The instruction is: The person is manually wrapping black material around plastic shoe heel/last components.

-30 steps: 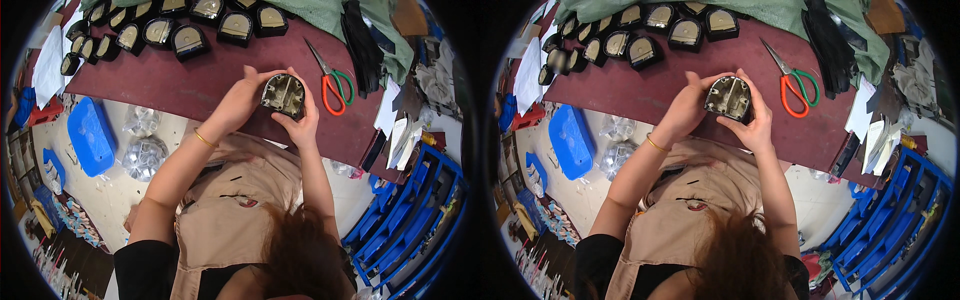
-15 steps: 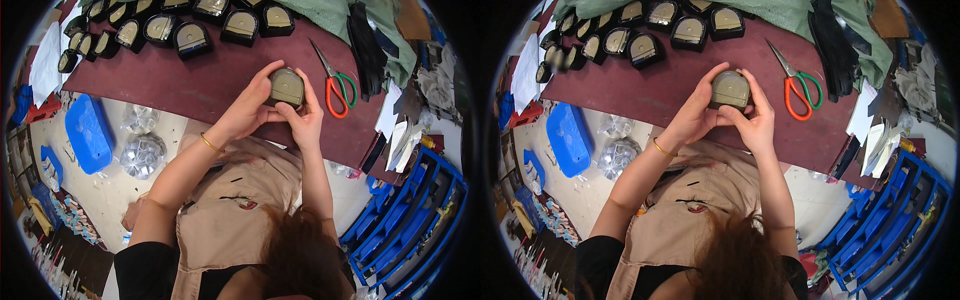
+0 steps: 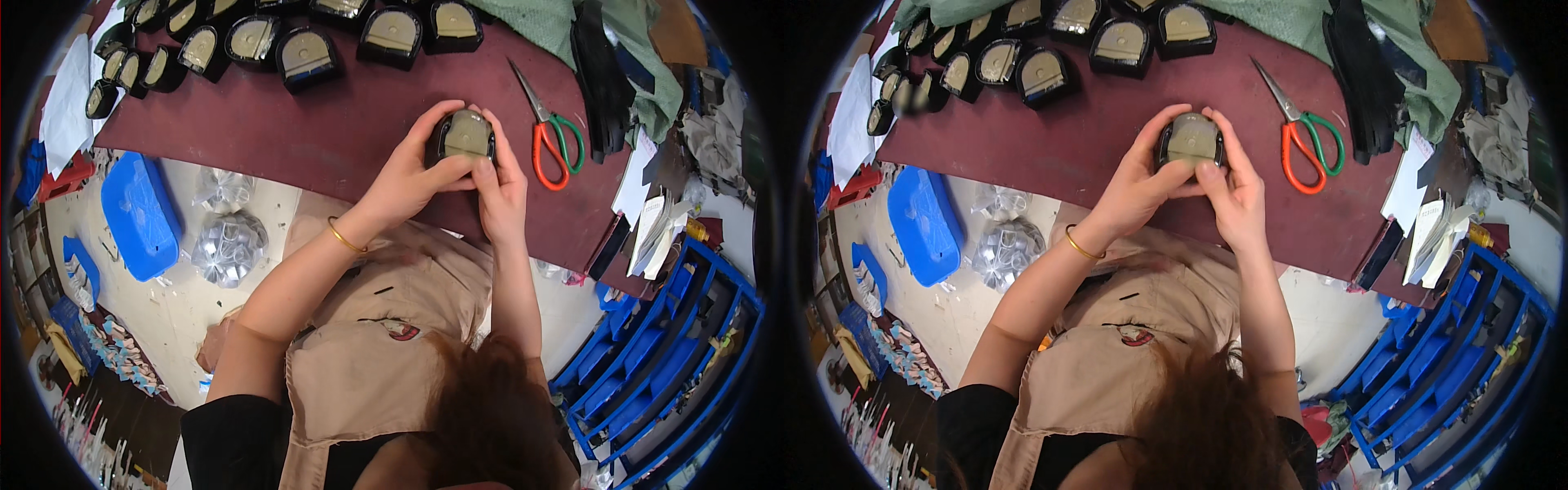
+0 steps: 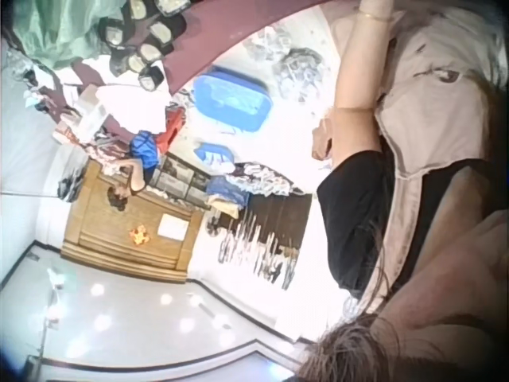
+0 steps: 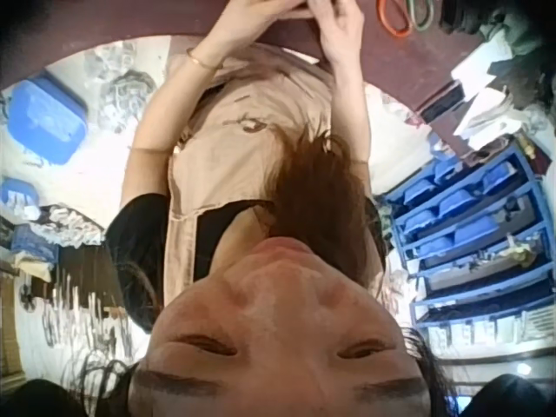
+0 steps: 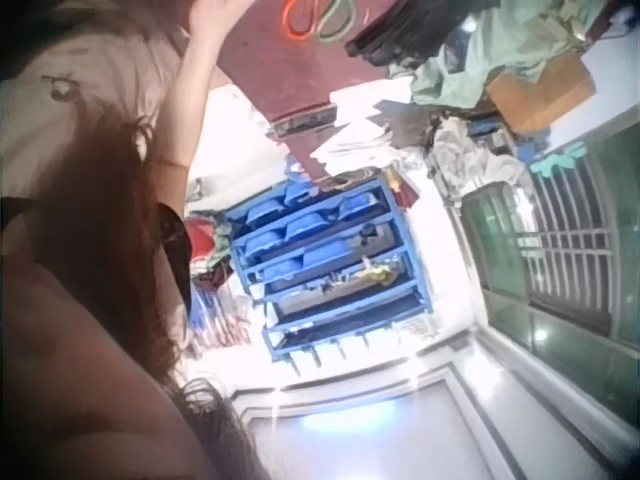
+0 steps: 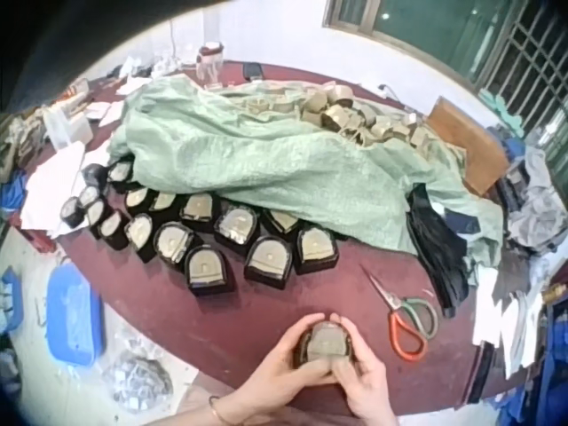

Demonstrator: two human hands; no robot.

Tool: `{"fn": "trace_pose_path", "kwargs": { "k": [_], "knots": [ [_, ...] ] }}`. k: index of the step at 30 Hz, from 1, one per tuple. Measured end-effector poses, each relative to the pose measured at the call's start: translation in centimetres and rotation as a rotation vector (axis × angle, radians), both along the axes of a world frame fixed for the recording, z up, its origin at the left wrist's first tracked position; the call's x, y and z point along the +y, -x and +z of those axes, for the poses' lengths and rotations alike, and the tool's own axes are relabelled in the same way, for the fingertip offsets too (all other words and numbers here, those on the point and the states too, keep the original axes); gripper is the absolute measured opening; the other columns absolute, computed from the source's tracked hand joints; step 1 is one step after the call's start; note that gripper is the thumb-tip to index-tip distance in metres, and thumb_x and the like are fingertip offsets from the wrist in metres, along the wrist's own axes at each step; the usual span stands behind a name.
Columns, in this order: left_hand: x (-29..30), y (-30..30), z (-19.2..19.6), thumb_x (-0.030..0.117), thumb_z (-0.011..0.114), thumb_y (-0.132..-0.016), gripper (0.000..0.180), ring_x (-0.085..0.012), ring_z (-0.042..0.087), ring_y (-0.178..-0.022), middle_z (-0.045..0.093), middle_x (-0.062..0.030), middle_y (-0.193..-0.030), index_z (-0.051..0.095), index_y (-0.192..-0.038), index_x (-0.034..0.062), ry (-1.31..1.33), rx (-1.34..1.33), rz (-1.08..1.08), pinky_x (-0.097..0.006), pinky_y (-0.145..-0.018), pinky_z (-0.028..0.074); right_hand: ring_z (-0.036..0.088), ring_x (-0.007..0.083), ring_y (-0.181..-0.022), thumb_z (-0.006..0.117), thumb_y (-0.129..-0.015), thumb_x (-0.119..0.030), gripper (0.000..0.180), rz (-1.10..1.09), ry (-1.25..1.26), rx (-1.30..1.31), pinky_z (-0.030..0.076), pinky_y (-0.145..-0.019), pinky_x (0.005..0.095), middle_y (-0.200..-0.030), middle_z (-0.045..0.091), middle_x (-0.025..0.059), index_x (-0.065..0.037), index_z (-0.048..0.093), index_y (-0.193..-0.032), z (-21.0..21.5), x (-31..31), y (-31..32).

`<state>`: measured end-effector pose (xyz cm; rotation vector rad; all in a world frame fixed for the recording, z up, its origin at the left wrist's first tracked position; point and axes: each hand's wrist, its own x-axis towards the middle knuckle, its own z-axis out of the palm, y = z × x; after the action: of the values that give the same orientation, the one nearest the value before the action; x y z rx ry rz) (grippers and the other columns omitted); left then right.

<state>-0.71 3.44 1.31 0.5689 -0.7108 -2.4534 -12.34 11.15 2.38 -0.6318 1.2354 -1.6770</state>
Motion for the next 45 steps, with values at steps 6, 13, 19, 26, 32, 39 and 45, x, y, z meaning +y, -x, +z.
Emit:
{"fn": "trace_pose_path", "kwargs": {
  "k": [6,13,19,26,32,39,45],
  "knots": [
    [0.4,0.7,0.3,0.008,0.051,-0.093,0.044,-0.0163,0.049,-0.114,0.047,-0.0065,-0.129,0.040,-0.135,0.0089,0.233,-0.106,0.044,-0.035,-0.084,0.057,0.046,0.0212,-0.126,0.049,-0.093,0.000,0.045,-0.026,0.003,-0.243,0.037,-0.106,0.0343,-0.144,0.039,0.0143,0.004,0.039,-0.137,-0.1,0.1,0.3],
    [0.0,0.4,-1.2,0.013,0.051,-0.096,0.044,-0.0164,0.051,-0.111,0.047,-0.0065,-0.126,0.038,-0.137,0.0103,0.448,-0.134,0.019,-0.034,-0.082,0.057,0.047,0.0188,-0.122,0.051,-0.094,-0.005,0.049,-0.016,-0.125,0.060,0.041,-0.102,0.0328,-0.133,0.047,0.0114,0.000,0.035,-0.139,0.6,-0.2,-0.4],
    [0.6,0.3,-0.2,0.014,0.052,-0.095,0.043,-0.0158,0.053,-0.107,0.048,-0.0077,-0.125,0.041,-0.136,0.0081,0.337,-0.068,0.006,-0.033,-0.076,0.059,0.058,0.0192,-0.108,0.039,-0.102,-0.024,0.037,-0.006,-0.223,0.154,0.046,-0.092,0.0318,-0.121,0.059,0.0131,0.001,0.052,-0.126,1.8,-0.3,1.4],
    [-0.1,0.3,0.2,0.014,0.053,-0.095,0.044,-0.0118,0.056,-0.092,0.053,-0.0065,-0.116,0.042,-0.137,0.0083,0.367,-0.148,-0.135,-0.027,-0.065,0.058,0.062,0.0125,-0.085,0.044,-0.101,-0.022,0.032,0.045,-0.422,0.466,0.050,-0.075,0.0299,-0.095,0.069,0.0100,0.001,0.061,-0.115,2.2,-0.1,2.7],
    [-0.9,0.3,0.3,0.016,0.053,-0.094,0.049,-0.0107,0.059,-0.080,0.058,-0.0065,-0.107,0.039,-0.141,0.0101,0.411,-0.195,-0.279,-0.025,-0.058,0.056,0.065,0.0274,-0.065,0.050,-0.098,-0.022,0.026,0.255,-0.532,0.884,0.049,-0.059,0.0343,-0.074,0.064,0.0180,0.000,0.063,-0.101,4.8,-1.1,3.6],
    [-1.7,0.0,1.6,0.022,0.046,-0.098,0.056,-0.0149,0.065,-0.074,0.058,-0.0099,-0.111,0.024,-0.148,0.0138,0.328,-0.160,-0.484,-0.023,-0.053,0.054,0.066,0.0266,-0.073,0.053,-0.093,-0.017,0.026,0.751,-0.348,1.462,0.050,-0.063,0.0330,-0.083,0.066,0.0174,-0.001,0.060,-0.113,5.9,-2.0,5.7],
    [-0.9,0.5,-0.1,0.028,0.045,-0.099,0.046,-0.0228,0.059,-0.098,0.051,-0.0135,-0.120,0.039,-0.139,0.0071,0.496,-0.251,-0.182,-0.031,-0.080,0.051,0.045,0.0298,-0.129,0.081,-0.068,-0.014,0.080,0.168,-0.207,0.843,0.031,-0.109,0.0431,-0.134,0.052,0.0128,-0.005,0.041,-0.136,1.9,1.7,3.2]
  ]
}}
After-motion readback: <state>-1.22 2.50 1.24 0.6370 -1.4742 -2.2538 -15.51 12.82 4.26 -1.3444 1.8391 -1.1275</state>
